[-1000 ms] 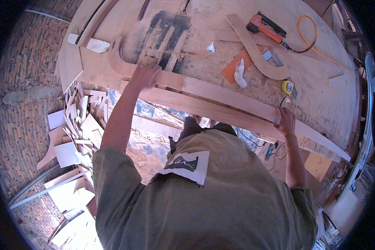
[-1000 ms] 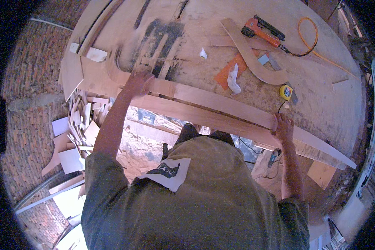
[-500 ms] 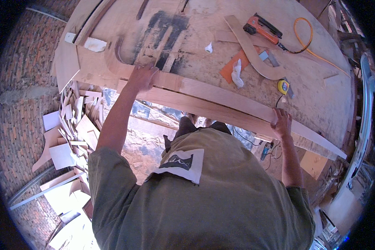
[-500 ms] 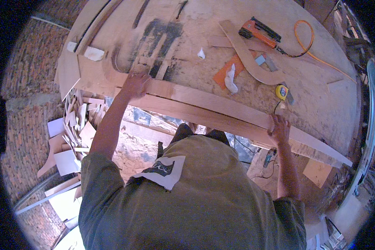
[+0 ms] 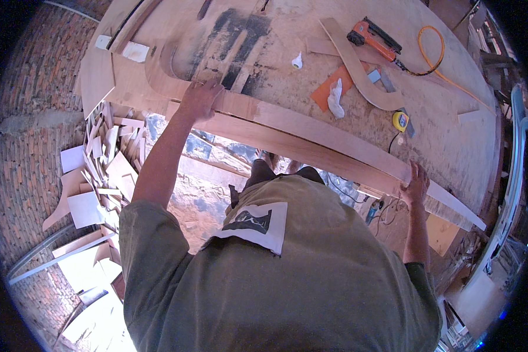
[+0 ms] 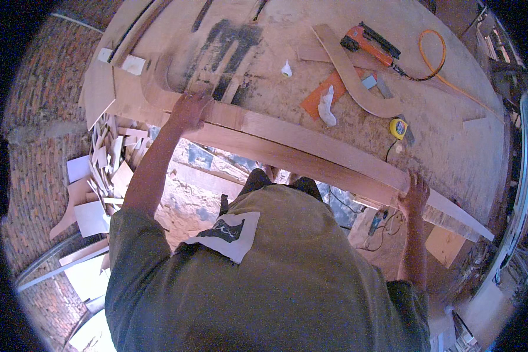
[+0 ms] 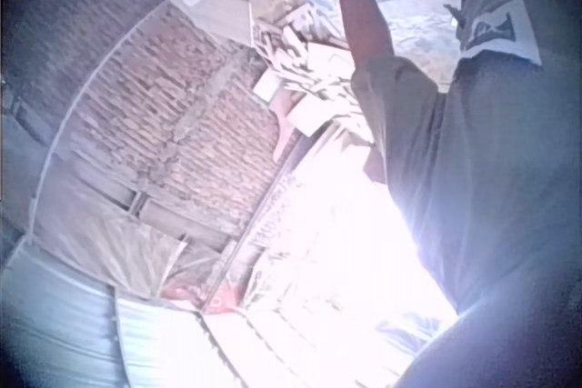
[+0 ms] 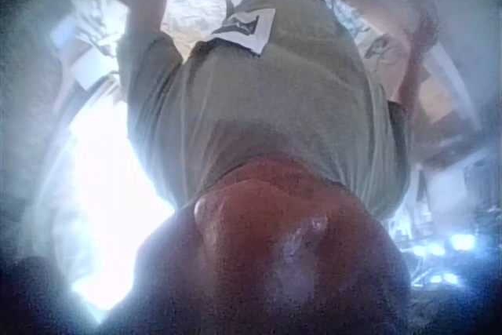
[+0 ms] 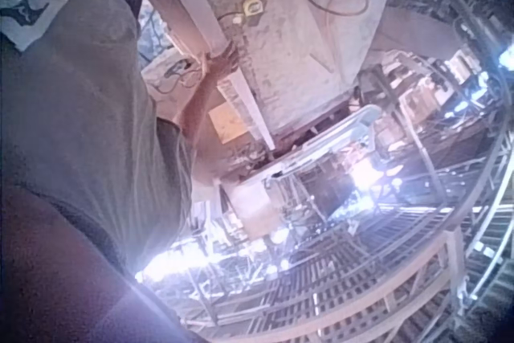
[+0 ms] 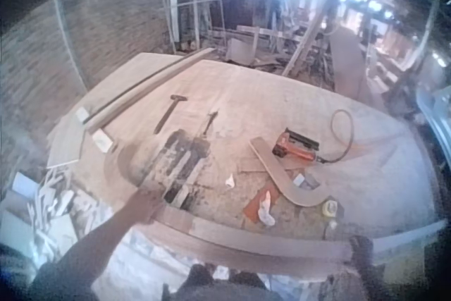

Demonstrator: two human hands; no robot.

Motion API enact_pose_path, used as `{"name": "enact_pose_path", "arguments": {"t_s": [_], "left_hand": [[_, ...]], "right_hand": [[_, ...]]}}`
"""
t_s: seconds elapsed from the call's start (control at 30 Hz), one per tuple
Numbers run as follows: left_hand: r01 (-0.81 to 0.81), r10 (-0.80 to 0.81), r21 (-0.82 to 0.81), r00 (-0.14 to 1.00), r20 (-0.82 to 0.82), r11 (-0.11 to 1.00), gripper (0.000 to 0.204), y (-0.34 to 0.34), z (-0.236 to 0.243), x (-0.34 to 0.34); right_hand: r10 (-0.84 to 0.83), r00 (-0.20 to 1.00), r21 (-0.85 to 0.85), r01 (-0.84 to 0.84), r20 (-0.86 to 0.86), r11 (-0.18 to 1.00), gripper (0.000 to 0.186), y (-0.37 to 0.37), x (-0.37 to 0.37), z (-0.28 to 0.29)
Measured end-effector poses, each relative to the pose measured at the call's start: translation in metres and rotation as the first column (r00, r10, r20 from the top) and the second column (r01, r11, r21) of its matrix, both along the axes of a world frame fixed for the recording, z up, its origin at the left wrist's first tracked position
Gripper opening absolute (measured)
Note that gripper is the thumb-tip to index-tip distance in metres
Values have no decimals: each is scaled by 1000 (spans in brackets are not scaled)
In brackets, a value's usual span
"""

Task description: The person picks up a long wooden board from the floor, places it onto a workbench, aligns a curved wooden template on top of the board, and uses a nail gun to fasten the template to the board.

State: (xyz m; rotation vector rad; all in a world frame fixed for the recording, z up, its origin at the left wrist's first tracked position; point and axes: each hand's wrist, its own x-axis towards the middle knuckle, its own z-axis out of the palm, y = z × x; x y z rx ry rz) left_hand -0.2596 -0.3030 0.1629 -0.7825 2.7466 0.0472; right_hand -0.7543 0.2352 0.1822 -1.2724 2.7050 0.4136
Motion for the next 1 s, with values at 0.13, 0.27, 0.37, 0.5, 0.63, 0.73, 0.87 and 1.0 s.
{"name": "enact_pose_path", "arguments": {"t_s": [0.13,0.27,0.37,0.5,0.63,0.73,0.87,1.0], "left_hand": [[-7,6,11,997,73,1000,80,0,-1,1],[8,-8,-10,999,53,1000,81,2,-3,5],[-2,4,-48,999,48,999,77,7,1,3],[2,0,-49,999,38,999,78,8,-2,8],[-9,15,-75,997,74,997,79,10,2,8],[-40,43,-54,997,67,998,80,12,11,3],[-61,62,-16,998,15,998,82,13,13,3],[-76,75,-40,997,-26,996,81,21,17,3]], "right_hand": [[-56,998,90,58,-21,994,103,20,-13,-5],[-10,999,56,13,-50,998,98,38,-28,-21],[41,996,44,-37,-82,998,92,48,-40,-32],[64,992,56,-58,-108,997,82,45,-45,-35],[49,994,-6,-50,-101,999,78,46,-47,-30],[4,998,31,-2,-63,1000,79,46,-48,-27],[-55,998,-3,55,-27,998,80,46,-46,-28],[-33,999,-53,31,-35,998,79,51,-46,-31]]}}
